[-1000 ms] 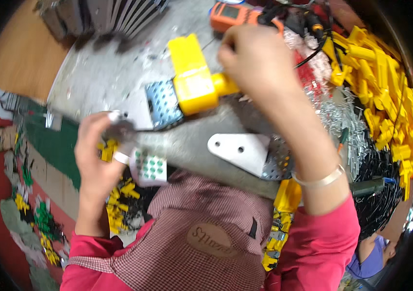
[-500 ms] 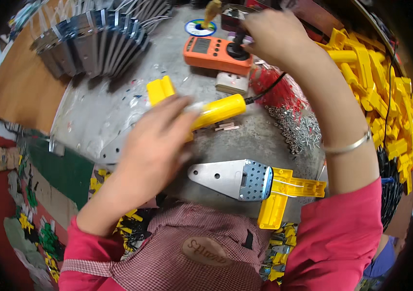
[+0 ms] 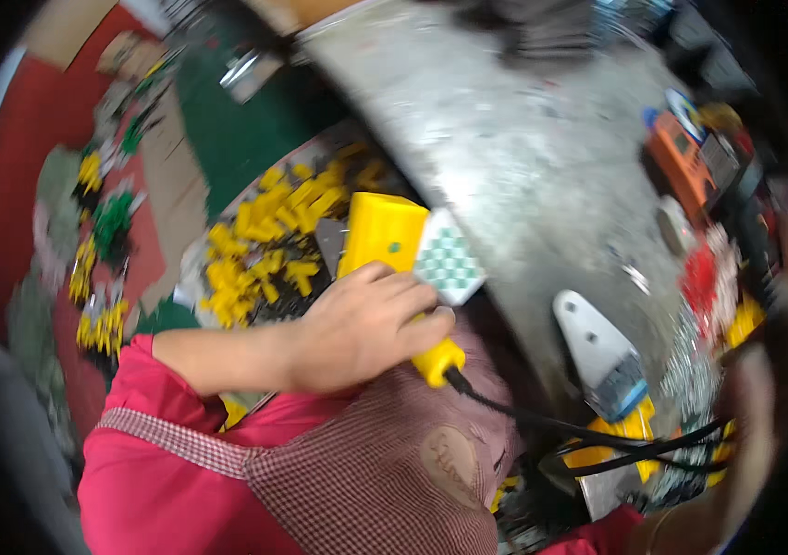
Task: The person assembles heating tools by connecting wires, soldering the electrical joints with a soldering iron, fitting metal components into plastic casing handles, and fastening the housing together using an electric screwdriver.
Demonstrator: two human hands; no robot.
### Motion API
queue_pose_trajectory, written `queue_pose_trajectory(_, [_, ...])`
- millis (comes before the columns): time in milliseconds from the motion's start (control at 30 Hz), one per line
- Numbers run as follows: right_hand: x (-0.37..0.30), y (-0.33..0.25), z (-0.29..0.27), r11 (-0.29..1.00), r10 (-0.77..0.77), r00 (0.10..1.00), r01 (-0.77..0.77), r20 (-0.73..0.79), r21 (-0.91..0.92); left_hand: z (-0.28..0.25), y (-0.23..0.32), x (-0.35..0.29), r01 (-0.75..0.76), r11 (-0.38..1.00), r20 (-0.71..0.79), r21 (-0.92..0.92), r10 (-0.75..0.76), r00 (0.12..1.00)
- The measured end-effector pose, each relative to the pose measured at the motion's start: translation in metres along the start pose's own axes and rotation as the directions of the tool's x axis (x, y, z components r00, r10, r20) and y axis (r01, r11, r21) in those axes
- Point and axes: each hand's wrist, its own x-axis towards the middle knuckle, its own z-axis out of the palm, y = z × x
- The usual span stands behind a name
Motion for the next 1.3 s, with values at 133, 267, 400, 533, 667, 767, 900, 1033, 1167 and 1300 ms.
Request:
queue_pose_trajectory(133, [-0.043,-0.054,0.068,0.692,-0.665,0.541,0.706,0.514,0.152,0.068,-0.073,-0.084,0.281,0.96,0.186,0.018,-0.279,0.942])
queue_pose_trajectory(267, [-0.049,-0.073,0.071,0.593,-0.568,0.383,0.804,0.728,0.04,0.129,-0.159,-0.215,0.499,0.81,0.307,0.307,-0.581,0.754])
queue_pose_trajectory(400, [-0.052,-0.063,0.064,0.62,-0.537,0.431,0.785,0.725,-0.007,0.113,-0.211,-0.343,0.591,0.65,0.265,0.476,-0.748,0.609])
queue_pose_trajectory(533, [-0.056,-0.059,0.066,0.653,-0.452,0.449,0.755,0.771,-0.057,0.102,-0.211,-0.379,0.558,0.466,0.253,0.687,-0.873,0.417])
queue_pose_trajectory(667, [-0.063,-0.05,0.087,0.687,-0.557,0.594,0.722,0.581,-0.081,0.157,-0.231,-0.339,0.501,0.674,0.795,0.543,-0.604,-0.049])
queue_pose_trajectory(767, [-0.06,-0.04,0.08,0.733,-0.518,0.619,0.677,0.59,-0.066,0.144,-0.208,-0.234,0.575,0.778,0.696,0.253,-0.559,0.45])
queue_pose_trajectory(900, [-0.062,-0.005,0.082,0.746,-0.589,0.632,0.665,0.505,0.038,0.083,-0.16,-0.1,0.39,0.917,0.391,-0.083,-0.33,0.859])
queue_pose_trajectory(1033, [-0.082,0.048,0.069,0.808,-0.514,0.776,0.581,0.365,-0.1,-0.015,-0.093,0.003,0.359,0.728,0.535,-0.585,0.013,0.845])
queue_pose_trajectory(1167, [-0.111,0.104,0.036,0.889,-0.457,0.889,0.458,-0.032,0.011,-0.056,0.014,0.087,0.216,0.624,0.475,-0.751,0.284,0.833])
queue_pose_trajectory(1300, [-0.142,0.185,-0.053,0.994,0.086,0.703,-0.105,-0.706,0.016,-0.063,0.063,0.118,-0.142,0.413,0.19,-0.9,0.664,0.723])
